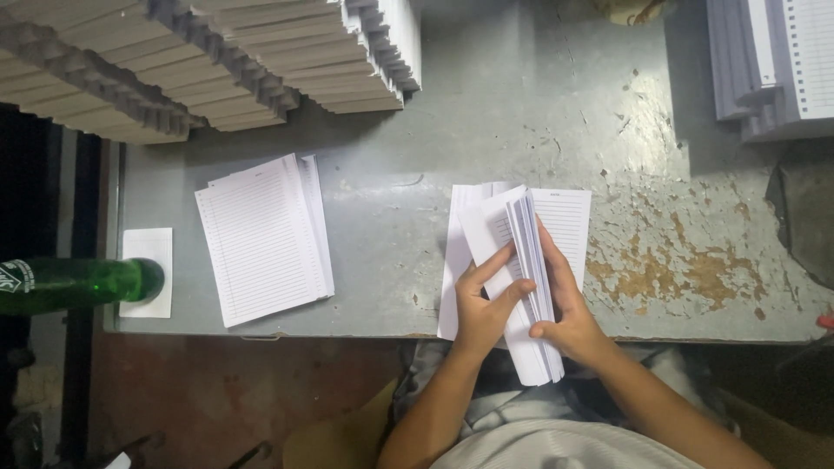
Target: Counting and organizing stacks of printed paper sheets on a workbench in a print shop.
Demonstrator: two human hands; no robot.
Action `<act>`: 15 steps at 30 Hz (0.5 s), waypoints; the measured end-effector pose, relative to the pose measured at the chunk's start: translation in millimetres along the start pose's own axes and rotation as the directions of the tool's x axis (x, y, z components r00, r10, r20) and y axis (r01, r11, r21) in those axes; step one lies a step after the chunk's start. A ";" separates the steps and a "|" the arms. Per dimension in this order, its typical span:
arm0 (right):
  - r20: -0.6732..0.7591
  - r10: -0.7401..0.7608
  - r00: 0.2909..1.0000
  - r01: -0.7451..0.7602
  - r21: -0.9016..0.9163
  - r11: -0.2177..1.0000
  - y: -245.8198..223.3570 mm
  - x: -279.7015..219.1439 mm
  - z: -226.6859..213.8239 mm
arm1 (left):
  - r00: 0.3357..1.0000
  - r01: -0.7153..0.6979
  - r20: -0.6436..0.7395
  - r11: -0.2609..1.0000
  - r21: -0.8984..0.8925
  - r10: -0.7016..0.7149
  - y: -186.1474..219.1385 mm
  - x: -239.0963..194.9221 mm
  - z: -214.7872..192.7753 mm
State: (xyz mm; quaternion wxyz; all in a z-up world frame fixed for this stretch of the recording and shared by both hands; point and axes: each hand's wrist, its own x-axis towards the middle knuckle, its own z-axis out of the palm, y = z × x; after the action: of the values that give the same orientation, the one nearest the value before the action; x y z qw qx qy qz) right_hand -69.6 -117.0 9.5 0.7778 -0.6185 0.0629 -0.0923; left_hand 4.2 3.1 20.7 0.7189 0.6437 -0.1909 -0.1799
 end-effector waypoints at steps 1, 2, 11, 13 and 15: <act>-0.001 -0.002 1.000 0.002 0.000 1.000 0.0 0.0 -0.2 | 1.000 -0.002 0.001 1.000 0.001 0.002 0.1 0.4 0.1; 0.001 -0.002 1.000 0.002 0.001 1.000 -0.1 -0.4 -0.1 | 1.000 0.002 0.004 1.000 0.000 -0.002 0.4 0.2 0.1; -0.010 0.013 1.000 -0.013 0.015 1.000 1.3 -2.2 -0.1 | 1.000 -0.002 0.000 1.000 -0.011 0.002 3.0 -1.5 0.1; -0.012 0.013 1.000 -0.013 0.017 1.000 1.2 -2.3 0.1 | 1.000 0.000 -0.002 1.000 -0.012 0.000 2.6 -2.2 -0.1; -0.014 0.011 1.000 -0.011 0.035 0.999 0.1 -1.1 0.8 | 1.000 0.009 -0.004 1.000 -0.029 -0.010 1.6 -2.2 -0.3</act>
State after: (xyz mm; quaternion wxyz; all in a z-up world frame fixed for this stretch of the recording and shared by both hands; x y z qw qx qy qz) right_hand -70.5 -116.1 9.6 0.7887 -0.6036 0.0700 -0.0933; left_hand 2.5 4.7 22.1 0.7275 0.6346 -0.1838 -0.1847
